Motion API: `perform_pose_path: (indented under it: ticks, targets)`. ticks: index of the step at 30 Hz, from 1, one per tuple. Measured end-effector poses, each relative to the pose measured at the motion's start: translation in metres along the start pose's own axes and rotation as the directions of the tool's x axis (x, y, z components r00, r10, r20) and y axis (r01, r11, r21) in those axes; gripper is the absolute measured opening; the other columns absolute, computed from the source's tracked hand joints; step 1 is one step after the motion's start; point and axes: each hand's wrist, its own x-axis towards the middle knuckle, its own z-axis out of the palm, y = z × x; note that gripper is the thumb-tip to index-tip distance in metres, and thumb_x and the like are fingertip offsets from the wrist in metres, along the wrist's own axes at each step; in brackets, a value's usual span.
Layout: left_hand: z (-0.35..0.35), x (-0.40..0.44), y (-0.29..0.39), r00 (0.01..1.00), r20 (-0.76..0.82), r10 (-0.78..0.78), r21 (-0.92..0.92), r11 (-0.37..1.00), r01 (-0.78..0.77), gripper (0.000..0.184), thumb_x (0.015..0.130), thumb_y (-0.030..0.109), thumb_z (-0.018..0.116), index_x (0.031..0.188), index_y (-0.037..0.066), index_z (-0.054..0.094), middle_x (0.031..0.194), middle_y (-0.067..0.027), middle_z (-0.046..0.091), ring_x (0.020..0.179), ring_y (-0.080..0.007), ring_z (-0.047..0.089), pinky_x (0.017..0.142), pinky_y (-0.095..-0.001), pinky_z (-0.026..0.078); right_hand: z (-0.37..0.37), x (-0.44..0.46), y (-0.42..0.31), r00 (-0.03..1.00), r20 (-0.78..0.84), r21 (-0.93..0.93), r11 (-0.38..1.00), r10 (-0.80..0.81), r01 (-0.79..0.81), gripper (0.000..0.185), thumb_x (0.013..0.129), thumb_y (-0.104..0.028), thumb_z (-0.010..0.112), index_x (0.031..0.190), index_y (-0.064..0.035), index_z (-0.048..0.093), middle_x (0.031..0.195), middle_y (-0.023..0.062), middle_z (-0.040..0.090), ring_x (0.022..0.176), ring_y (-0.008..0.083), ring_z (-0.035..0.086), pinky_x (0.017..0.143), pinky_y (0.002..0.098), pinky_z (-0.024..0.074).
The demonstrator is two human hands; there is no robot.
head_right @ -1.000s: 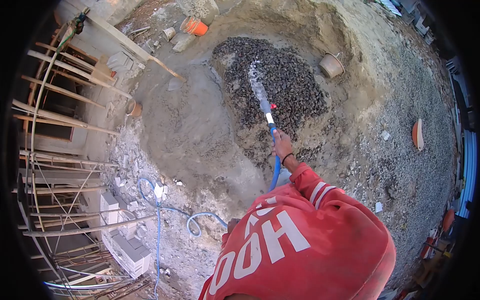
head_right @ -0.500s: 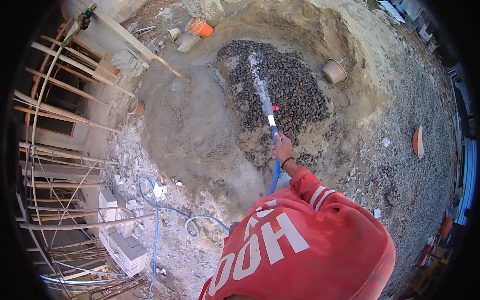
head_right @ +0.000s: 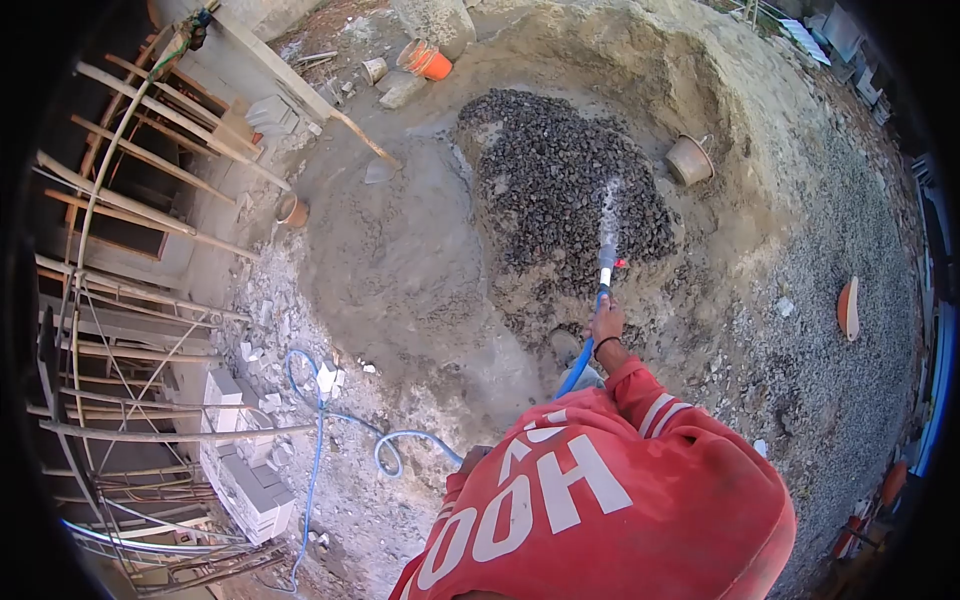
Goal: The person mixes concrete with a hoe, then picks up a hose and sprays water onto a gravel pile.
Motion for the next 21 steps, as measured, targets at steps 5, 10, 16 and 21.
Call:
perform_pose_path:
  ticks: [5,10,16,21]
  targets:
    - [-0.056,0.015,0.114,0.948,0.215,0.234,-0.856,0.513,0.068,0.040,0.082,0.041,0.057,0.103,0.007,0.062,0.081,-0.0085,0.068,0.073,-0.0264,0.065,0.071,-0.0374,0.050,0.026,-0.030,0.008,0.984,0.112,0.032,0.989,0.137,-0.142,0.019,0.097,-0.037,0.043,0.099,-0.0187,0.039,0.067,0.0019,0.043,0.046,0.0115,0.041,0.038,0.0280,0.0378]
    - [-0.117,0.027,0.241,0.920,0.176,0.350,-0.707,0.695,-0.130,0.036,0.092,0.042,0.048,0.096,0.007,0.056,0.066,-0.0016,0.055,0.057,-0.0123,0.053,0.058,-0.0291,0.045,0.059,-0.083,0.005,0.936,0.284,-0.099,0.977,0.210,-0.190,0.021,0.095,-0.033,0.048,0.101,-0.0147,0.039,0.071,0.0037,0.047,0.052,0.0171,0.049,0.045,0.0335,0.0464]
    - [-0.121,0.022,0.278,0.911,-0.158,0.380,-0.359,0.837,-0.412,0.042,0.095,0.044,0.044,0.082,0.005,0.049,0.057,-0.0003,0.042,0.048,-0.0105,0.044,0.045,-0.0296,0.038,0.050,-0.029,-0.012,0.875,0.236,-0.598,0.647,-0.422,0.473,0.041,0.084,-0.021,0.066,0.111,0.0023,0.047,0.095,0.0150,0.062,0.078,0.0205,0.063,0.067,0.0357,0.0521]
    - [-0.124,0.009,0.288,0.878,-0.193,0.438,-0.311,0.821,-0.478,0.040,0.095,0.037,0.046,0.086,-0.001,0.053,0.065,-0.0174,0.052,0.059,-0.0309,0.052,0.058,-0.0404,0.041,0.024,-0.005,-0.057,0.241,0.573,-0.515,-0.115,-0.783,0.849,0.042,0.078,-0.024,0.072,0.112,-0.0036,0.059,0.090,0.0134,0.061,0.082,0.0249,0.061,0.075,0.0336,0.0497]
